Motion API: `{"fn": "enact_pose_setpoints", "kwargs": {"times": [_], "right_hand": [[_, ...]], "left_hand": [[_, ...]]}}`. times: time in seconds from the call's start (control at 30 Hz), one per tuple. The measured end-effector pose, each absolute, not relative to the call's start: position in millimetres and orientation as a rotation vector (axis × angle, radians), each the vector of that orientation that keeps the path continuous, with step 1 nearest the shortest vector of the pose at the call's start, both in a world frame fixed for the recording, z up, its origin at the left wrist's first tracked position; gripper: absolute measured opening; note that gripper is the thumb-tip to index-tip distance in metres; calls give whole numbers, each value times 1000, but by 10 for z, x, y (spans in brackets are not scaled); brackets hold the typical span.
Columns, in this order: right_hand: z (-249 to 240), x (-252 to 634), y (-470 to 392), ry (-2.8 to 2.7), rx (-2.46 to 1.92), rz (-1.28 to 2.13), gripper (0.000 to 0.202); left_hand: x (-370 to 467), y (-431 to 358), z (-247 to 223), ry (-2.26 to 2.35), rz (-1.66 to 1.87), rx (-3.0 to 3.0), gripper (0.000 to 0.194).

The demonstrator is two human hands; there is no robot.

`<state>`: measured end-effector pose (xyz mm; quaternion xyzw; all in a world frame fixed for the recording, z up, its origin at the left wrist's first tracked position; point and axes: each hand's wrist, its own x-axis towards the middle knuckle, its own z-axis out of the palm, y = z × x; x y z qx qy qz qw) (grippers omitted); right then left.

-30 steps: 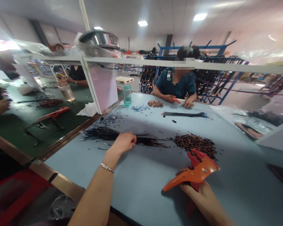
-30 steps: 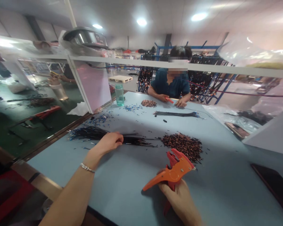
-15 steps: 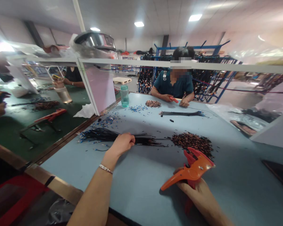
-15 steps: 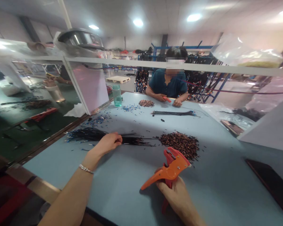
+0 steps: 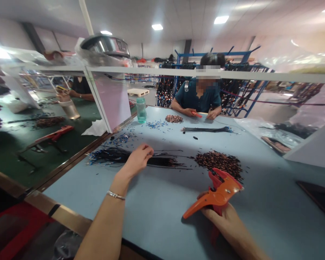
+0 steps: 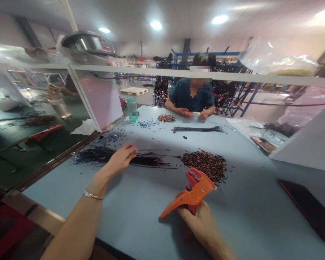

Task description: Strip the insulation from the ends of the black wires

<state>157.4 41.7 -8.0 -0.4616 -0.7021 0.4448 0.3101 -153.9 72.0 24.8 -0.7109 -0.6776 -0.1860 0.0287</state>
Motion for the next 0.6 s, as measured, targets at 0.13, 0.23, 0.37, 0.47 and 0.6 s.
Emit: {"fn": "enact_pose_setpoints", "kwargs": {"times": [0.13, 0.23, 0.37, 0.47, 0.6], "right_hand": [[-83, 1575, 412, -1831, -1225, 1172, 20], [-95, 1582, 416, -1845, -1234, 1160, 20], [-102, 1583, 422, -1873, -1231, 1149, 21], [-106, 1574, 420, -1865, -1227, 1160, 20], [-126, 1571, 422, -1849, -1210, 1189, 18]], "left_hand": [[-1517, 733, 289, -2031, -760, -1986, 20], [-1487, 723, 283, -1966, -833, -1895, 18], [-1477, 679, 301, -1856, -1006, -1657, 21], [-1463, 658, 314, -1728, -1103, -1532, 26], [-1460, 642, 316, -1528, -1137, -1556, 20]]}}
